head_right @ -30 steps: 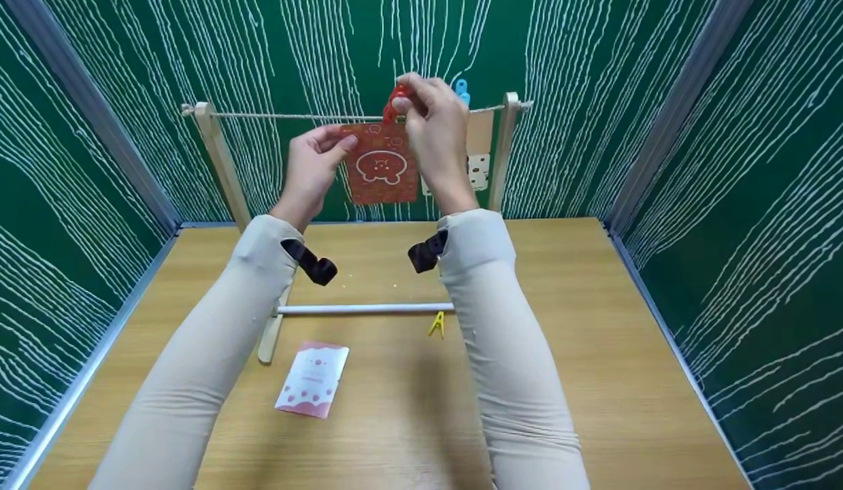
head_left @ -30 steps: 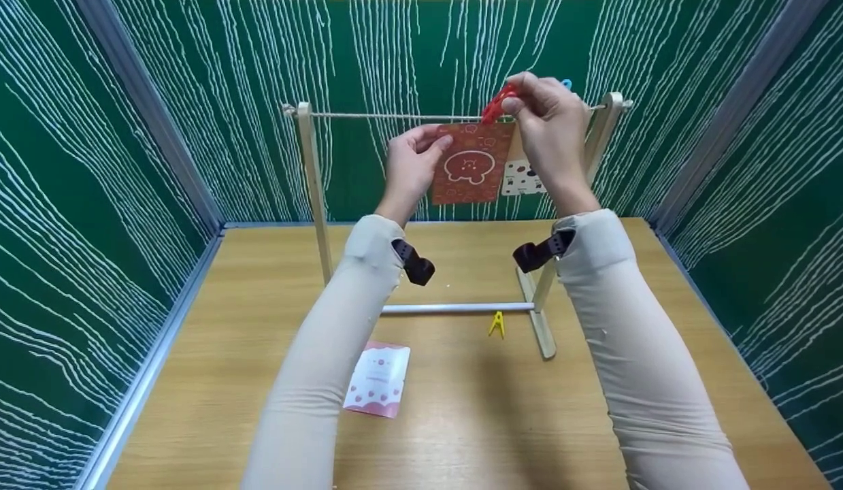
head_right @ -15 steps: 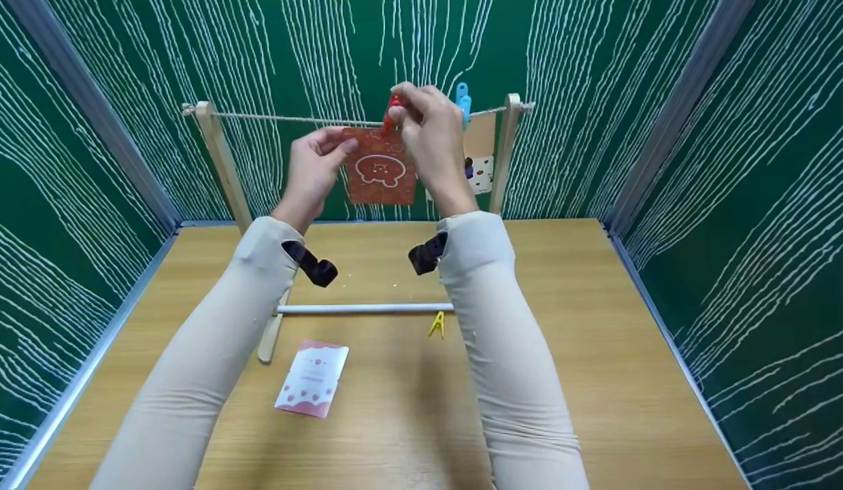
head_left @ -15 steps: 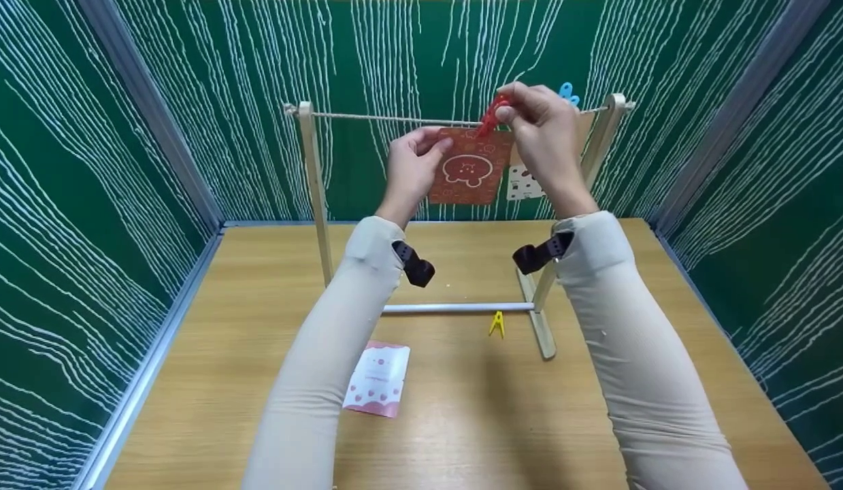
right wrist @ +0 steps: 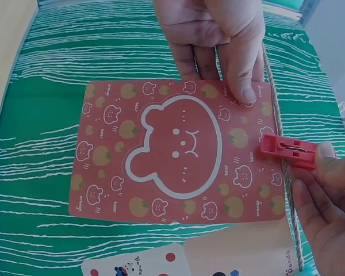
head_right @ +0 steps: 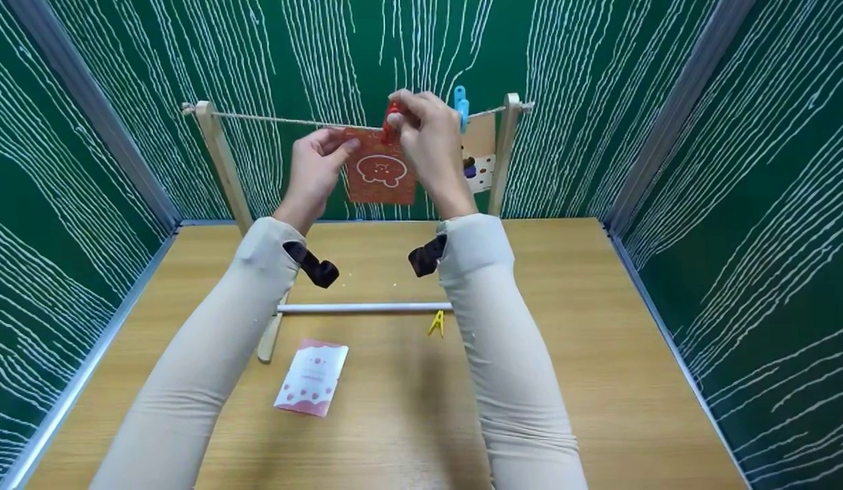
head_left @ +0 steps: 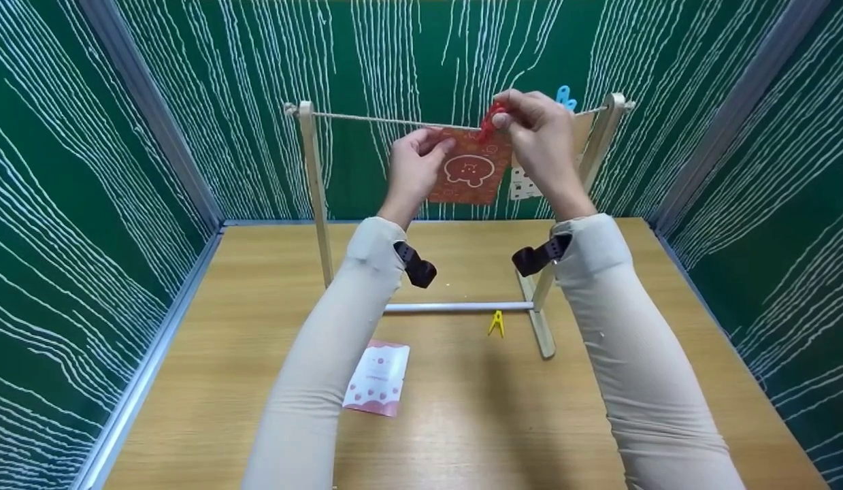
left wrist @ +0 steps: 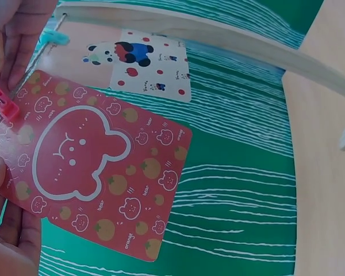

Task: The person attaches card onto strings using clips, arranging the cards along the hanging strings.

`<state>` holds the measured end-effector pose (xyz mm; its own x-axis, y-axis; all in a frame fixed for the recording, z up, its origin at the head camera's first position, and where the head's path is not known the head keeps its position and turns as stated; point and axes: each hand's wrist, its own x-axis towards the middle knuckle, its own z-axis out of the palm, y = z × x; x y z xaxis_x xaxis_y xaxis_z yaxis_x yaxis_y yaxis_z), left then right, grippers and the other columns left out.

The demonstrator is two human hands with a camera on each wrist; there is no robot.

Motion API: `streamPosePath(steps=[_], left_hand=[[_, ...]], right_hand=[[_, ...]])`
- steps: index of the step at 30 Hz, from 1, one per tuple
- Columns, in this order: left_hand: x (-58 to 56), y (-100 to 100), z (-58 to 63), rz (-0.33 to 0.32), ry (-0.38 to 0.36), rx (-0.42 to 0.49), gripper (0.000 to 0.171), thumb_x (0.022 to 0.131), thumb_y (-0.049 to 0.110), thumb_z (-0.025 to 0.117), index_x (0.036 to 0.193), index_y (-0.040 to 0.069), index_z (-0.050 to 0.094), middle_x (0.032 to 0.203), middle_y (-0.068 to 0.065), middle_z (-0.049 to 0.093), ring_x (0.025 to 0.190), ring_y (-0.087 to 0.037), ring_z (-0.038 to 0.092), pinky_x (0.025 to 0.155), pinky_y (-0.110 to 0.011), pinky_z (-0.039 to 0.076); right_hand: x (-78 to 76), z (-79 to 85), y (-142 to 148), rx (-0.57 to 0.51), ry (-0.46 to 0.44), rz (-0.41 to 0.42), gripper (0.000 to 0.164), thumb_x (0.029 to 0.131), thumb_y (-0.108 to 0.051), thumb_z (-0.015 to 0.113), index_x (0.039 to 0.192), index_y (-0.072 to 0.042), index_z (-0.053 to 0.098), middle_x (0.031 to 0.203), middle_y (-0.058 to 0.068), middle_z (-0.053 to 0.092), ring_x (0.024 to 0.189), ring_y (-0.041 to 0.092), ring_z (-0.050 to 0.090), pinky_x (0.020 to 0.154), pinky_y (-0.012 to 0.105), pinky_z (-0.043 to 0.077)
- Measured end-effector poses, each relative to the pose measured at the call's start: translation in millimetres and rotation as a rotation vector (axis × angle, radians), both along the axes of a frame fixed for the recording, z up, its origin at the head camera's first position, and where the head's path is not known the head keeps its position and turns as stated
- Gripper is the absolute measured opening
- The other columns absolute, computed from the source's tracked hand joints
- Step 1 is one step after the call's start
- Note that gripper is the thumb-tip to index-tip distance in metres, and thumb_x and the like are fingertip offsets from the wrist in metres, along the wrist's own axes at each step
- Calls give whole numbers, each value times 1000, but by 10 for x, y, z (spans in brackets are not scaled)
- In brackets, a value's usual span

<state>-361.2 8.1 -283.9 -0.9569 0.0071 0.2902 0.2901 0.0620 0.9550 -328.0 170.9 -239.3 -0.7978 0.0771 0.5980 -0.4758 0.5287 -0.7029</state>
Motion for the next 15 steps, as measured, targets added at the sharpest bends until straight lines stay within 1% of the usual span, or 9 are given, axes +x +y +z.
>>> streamPosePath(steps=[5, 9, 15], left_hand=[[0, -7, -18, 0, 5, 2, 22, 91, 21, 63, 110, 12, 68, 109, -2, 71, 97, -11, 65, 90, -21, 50], [-8, -6, -28, -7, 8, 9, 22, 91, 20, 63, 111, 11, 68, 109, -3, 71, 97, -11, 66, 88, -21, 51], [-11, 5, -56, -12, -1, 15, 23, 91, 20, 63, 112, 11, 68, 109, -3, 71, 97, -11, 66, 87, -21, 52]], right_hand=[[1, 9, -15, 0, -15, -6, 24, 95, -13, 58, 115, -9, 71, 106, 10, 65, 86, 10, 54, 78, 17, 48], [1, 1, -11, 30, -14, -11, 25, 95, -14, 59, 117, -9, 69, 108, 10, 66, 88, 10, 56, 81, 18, 50], [12, -5, -18, 84, -17, -17, 30, 95, -14, 58, 124, -13, 65, 116, 9, 67, 91, 12, 56, 79, 17, 48]])
